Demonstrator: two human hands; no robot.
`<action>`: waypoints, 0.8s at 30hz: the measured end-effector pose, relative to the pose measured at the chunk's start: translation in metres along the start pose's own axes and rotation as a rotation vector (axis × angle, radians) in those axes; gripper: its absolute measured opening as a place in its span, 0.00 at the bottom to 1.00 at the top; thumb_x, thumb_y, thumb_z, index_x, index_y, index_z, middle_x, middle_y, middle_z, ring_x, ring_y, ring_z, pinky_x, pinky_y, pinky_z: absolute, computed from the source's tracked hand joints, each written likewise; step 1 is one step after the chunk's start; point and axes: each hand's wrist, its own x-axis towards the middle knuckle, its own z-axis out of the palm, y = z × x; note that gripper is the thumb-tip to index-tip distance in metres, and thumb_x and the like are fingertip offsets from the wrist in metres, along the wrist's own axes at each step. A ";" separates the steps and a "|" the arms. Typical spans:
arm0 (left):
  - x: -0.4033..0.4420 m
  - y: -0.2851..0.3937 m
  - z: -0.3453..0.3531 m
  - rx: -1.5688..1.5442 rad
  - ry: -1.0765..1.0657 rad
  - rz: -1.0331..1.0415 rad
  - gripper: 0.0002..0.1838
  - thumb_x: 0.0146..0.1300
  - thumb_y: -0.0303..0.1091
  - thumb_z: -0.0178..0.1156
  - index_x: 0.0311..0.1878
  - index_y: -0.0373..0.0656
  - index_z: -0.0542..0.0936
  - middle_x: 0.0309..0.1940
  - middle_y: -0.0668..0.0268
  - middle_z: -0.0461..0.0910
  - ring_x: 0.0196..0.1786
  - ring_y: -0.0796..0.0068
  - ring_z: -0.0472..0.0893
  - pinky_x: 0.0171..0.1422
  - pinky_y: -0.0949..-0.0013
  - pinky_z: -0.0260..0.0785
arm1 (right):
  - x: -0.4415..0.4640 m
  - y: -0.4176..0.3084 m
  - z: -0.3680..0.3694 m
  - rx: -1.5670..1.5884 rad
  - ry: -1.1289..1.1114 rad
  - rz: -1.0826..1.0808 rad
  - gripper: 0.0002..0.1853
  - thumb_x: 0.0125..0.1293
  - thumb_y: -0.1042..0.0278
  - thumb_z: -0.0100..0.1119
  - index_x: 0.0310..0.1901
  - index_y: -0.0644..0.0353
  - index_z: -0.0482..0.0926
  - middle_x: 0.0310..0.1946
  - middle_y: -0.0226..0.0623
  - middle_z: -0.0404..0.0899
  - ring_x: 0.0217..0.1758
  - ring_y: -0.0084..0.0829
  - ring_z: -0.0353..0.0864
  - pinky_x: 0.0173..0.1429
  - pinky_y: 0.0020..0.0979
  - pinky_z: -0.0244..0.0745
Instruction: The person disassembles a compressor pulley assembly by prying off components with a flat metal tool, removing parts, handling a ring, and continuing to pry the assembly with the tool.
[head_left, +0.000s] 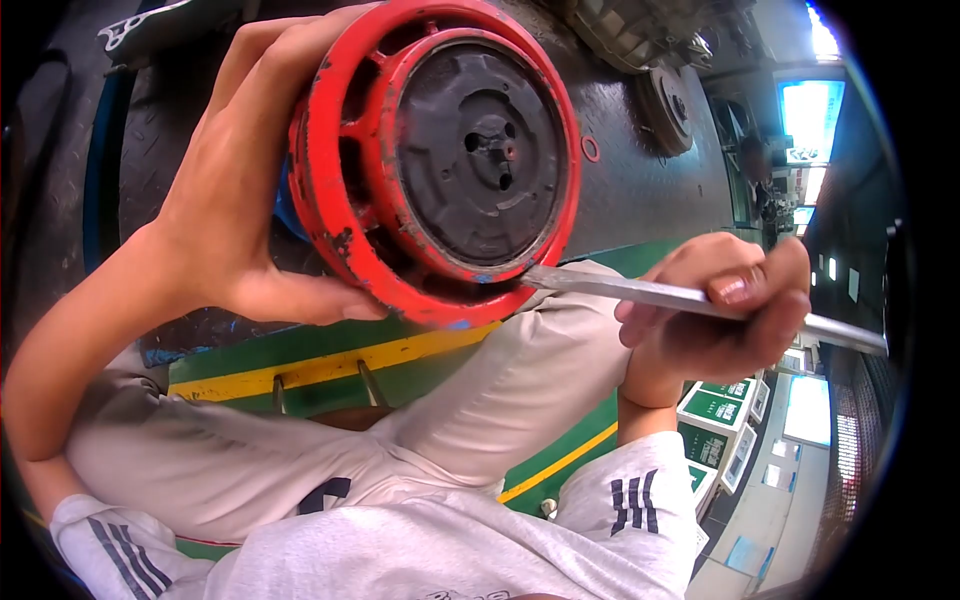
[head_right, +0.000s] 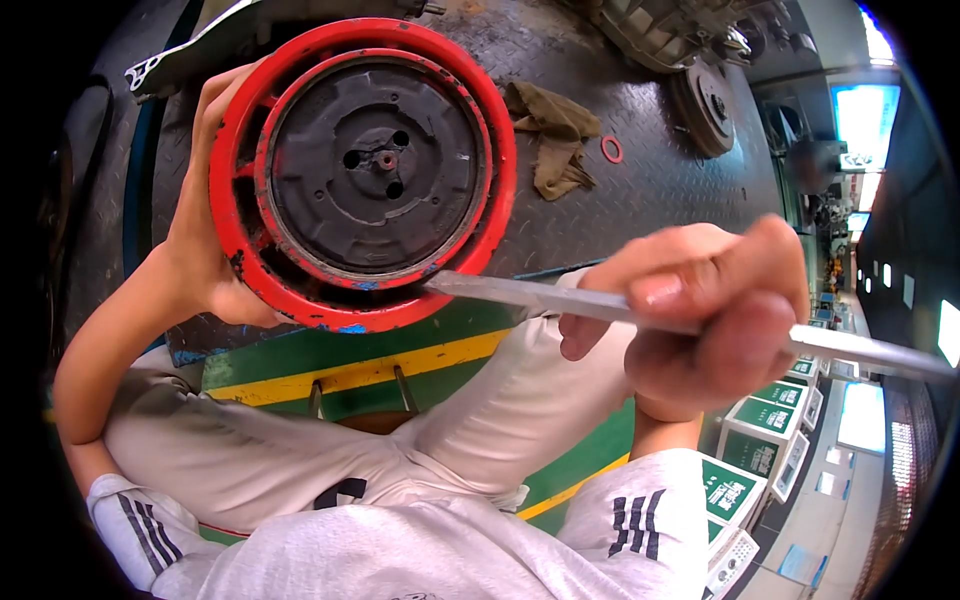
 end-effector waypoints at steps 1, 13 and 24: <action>-0.005 -0.001 -0.002 0.016 -0.044 -0.107 0.66 0.36 0.67 0.72 0.74 0.32 0.60 0.70 0.48 0.62 0.72 0.48 0.62 0.73 0.48 0.60 | 0.002 -0.001 0.001 -0.006 0.015 0.048 0.22 0.83 0.52 0.28 0.38 0.59 0.65 0.19 0.51 0.78 0.08 0.29 0.73 0.12 0.24 0.72; 0.001 0.010 -0.013 0.033 -0.129 -0.200 0.69 0.32 0.71 0.72 0.74 0.33 0.61 0.71 0.49 0.62 0.72 0.47 0.62 0.73 0.46 0.59 | 0.005 0.007 0.014 0.084 0.024 0.065 0.22 0.82 0.50 0.32 0.36 0.58 0.66 0.18 0.47 0.78 0.07 0.26 0.70 0.11 0.23 0.69; -0.007 0.009 -0.012 0.005 -0.112 -0.244 0.73 0.29 0.76 0.74 0.75 0.36 0.60 0.74 0.52 0.58 0.74 0.48 0.58 0.75 0.44 0.56 | 0.000 0.002 0.011 0.178 0.171 0.023 0.22 0.82 0.47 0.32 0.35 0.53 0.67 0.16 0.36 0.73 0.08 0.25 0.70 0.12 0.23 0.72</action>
